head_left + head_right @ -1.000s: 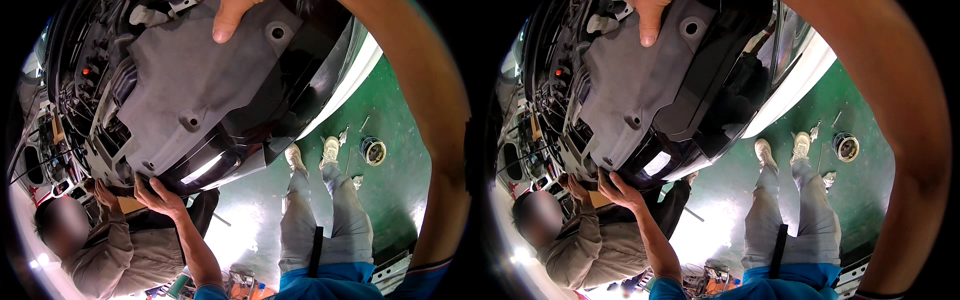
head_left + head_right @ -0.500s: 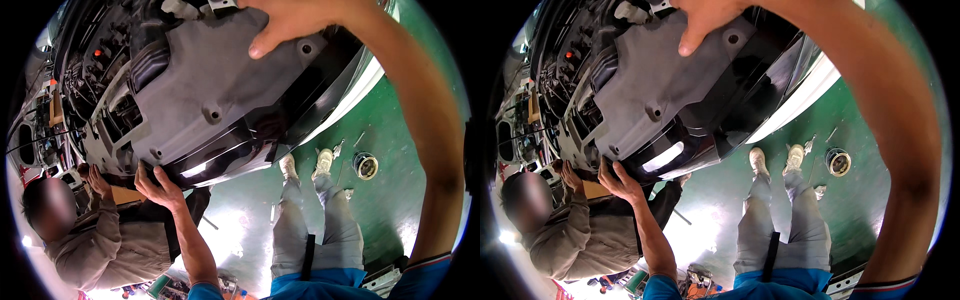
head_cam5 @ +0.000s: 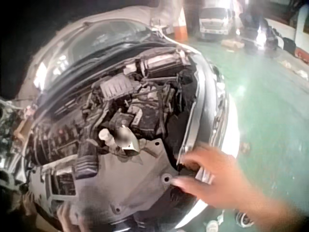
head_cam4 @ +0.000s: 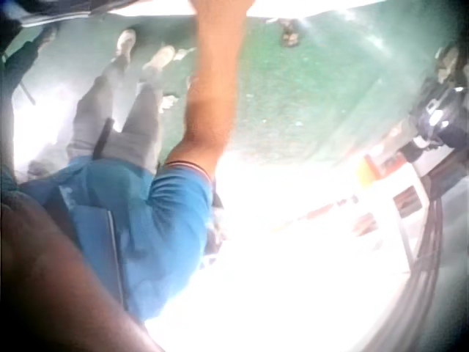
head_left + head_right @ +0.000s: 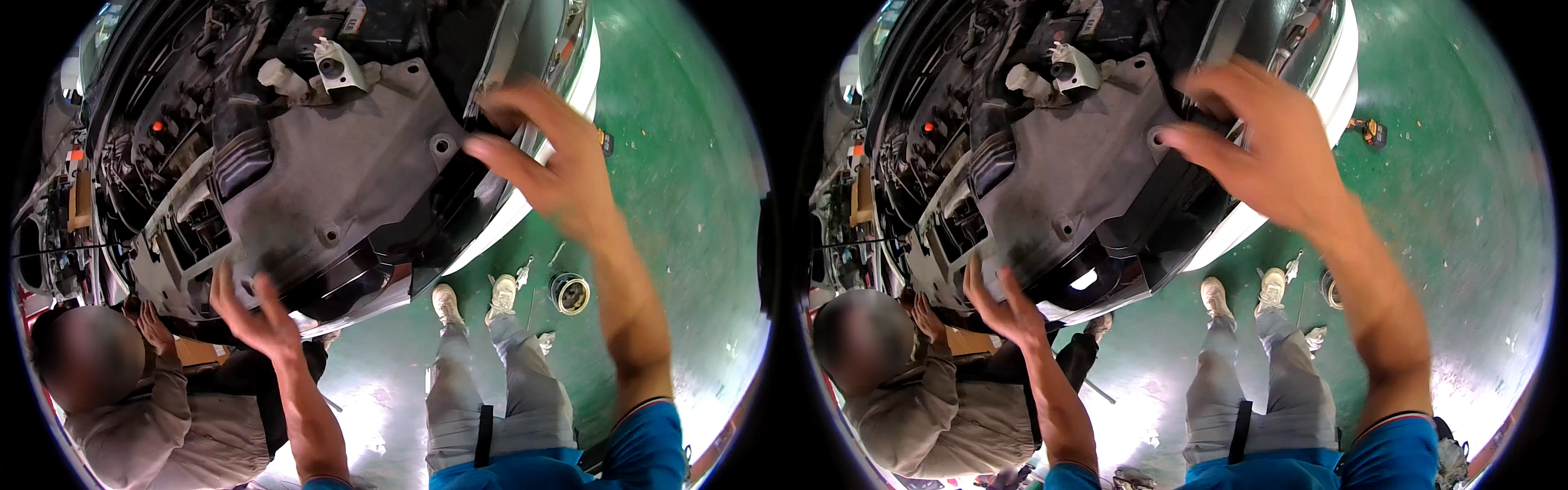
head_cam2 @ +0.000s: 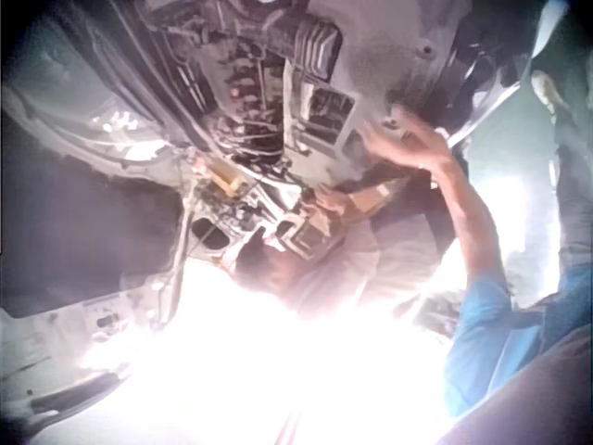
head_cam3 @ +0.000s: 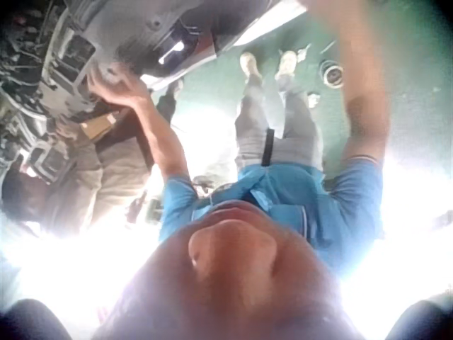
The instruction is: The person installs a plastic engine cover onto a car engine bay. They align the cover with the engine components, press it into place, and secure it using fasteners. Another person assists by holding the cover and handing over parts.
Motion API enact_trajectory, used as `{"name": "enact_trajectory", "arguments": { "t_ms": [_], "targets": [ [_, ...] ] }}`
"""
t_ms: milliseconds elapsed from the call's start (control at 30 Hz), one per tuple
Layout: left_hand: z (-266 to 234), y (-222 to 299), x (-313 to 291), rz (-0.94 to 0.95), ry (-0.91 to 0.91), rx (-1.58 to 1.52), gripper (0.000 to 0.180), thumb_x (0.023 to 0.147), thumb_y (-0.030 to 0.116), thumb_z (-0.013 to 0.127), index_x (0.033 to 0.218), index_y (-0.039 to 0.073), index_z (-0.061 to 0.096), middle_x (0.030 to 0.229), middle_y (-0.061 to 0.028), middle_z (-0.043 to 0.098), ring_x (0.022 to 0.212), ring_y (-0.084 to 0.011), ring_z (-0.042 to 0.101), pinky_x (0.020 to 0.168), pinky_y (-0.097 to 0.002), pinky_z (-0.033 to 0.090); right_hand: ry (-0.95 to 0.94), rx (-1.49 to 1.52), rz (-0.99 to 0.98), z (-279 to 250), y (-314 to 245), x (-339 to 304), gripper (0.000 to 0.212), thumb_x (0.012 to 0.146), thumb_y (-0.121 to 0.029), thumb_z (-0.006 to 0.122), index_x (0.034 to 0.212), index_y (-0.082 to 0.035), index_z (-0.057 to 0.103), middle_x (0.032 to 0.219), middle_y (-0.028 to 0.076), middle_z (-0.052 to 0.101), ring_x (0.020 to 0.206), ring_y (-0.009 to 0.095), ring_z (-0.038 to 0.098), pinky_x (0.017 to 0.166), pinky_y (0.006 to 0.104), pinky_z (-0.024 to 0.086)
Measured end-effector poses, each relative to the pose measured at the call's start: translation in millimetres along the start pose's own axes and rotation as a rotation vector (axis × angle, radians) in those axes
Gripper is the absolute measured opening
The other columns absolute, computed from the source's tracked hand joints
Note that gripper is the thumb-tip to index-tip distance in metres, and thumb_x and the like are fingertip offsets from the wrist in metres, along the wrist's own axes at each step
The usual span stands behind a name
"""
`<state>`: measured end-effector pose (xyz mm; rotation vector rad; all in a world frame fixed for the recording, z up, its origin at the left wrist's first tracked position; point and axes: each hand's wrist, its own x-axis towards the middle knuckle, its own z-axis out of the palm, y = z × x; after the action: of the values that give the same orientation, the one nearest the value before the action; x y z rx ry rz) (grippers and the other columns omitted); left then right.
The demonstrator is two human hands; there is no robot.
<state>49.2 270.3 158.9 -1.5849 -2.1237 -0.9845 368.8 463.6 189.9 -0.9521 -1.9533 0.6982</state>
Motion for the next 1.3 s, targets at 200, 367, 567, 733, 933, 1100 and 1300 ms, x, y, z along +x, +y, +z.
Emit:
{"name": "enact_trajectory", "arguments": {
  "t_ms": [200, 367, 567, 733, 933, 1100, 1300],
  "targets": [
    [94, 84, 101, 0.347, -0.342, -0.097, 0.040, 0.095, 0.022, 0.068, 0.129, 0.002, 0.062, 0.131, -0.0176, 0.060, 0.123, -0.0366, 0.056, 0.106, -0.0449, 0.043, -0.048, 0.299, 0.696, 41, -6, -104, 0.033, 0.079, -0.026, 0.085, 0.083, 0.000, 0.065, 0.075, 0.008, 0.067, 0.062, 0.016, 0.061, 0.059, 0.0302, 0.048],
    [131, 78, 110, 0.425, -0.315, 0.060, 0.040, 0.092, 0.035, 0.068, 0.118, 0.005, 0.066, 0.125, -0.0130, 0.062, 0.122, -0.0324, 0.056, 0.107, -0.0507, 0.040, 0.011, 0.022, 0.592, 66, -18, -112, 0.043, 0.071, -0.033, 0.089, 0.076, -0.004, 0.058, 0.070, 0.006, 0.061, 0.056, 0.023, 0.056, 0.054, 0.0334, 0.046],
    [134, 79, 106, 0.398, -0.329, 0.033, 0.038, 0.093, 0.035, 0.068, 0.116, 0.004, 0.067, 0.122, -0.0121, 0.062, 0.124, -0.0329, 0.054, 0.108, -0.0524, 0.038, 0.029, -0.012, 0.605, 67, -19, -110, 0.048, 0.068, -0.036, 0.091, 0.075, -0.005, 0.056, 0.070, 0.006, 0.057, 0.056, 0.023, 0.053, 0.052, 0.0345, 0.043],
    [130, 85, 107, 0.441, -0.314, 0.077, 0.036, 0.096, 0.031, 0.064, 0.119, 0.002, 0.065, 0.123, -0.0146, 0.060, 0.119, -0.0360, 0.054, 0.107, -0.0481, 0.038, 0.012, 0.022, 0.635, 62, -19, -106, 0.048, 0.067, -0.034, 0.092, 0.074, -0.004, 0.055, 0.070, 0.006, 0.056, 0.057, 0.022, 0.050, 0.053, 0.0347, 0.042],
    [130, 83, 107, 0.424, -0.386, 0.104, 0.037, 0.097, 0.030, 0.062, 0.121, 0.001, 0.064, 0.126, -0.0153, 0.060, 0.121, -0.0364, 0.054, 0.106, -0.0481, 0.038, -0.025, 0.027, 0.625, 61, -18, -106, 0.051, 0.068, -0.042, 0.089, 0.073, -0.005, 0.054, 0.071, 0.007, 0.057, 0.060, 0.027, 0.056, 0.053, 0.0389, 0.043],
    [131, 83, 109, 0.393, -0.401, 0.078, 0.035, 0.093, 0.028, 0.068, 0.117, 0.003, 0.065, 0.125, -0.0129, 0.061, 0.122, -0.0337, 0.054, 0.108, -0.0510, 0.036, -0.016, 0.051, 0.622, 60, -16, -106, 0.050, 0.068, -0.043, 0.088, 0.073, -0.006, 0.055, 0.071, 0.006, 0.059, 0.063, 0.028, 0.060, 0.052, 0.0401, 0.043],
    [132, 87, 113, 0.403, -0.377, 0.099, 0.033, 0.092, 0.026, 0.067, 0.117, 0.003, 0.065, 0.124, -0.0135, 0.061, 0.120, -0.0343, 0.055, 0.107, -0.0506, 0.037, 0.005, 0.047, 0.581, 59, -12, -104, 0.048, 0.067, -0.041, 0.089, 0.073, -0.006, 0.056, 0.071, 0.006, 0.060, 0.063, 0.028, 0.060, 0.051, 0.0402, 0.044]
  ]
}}
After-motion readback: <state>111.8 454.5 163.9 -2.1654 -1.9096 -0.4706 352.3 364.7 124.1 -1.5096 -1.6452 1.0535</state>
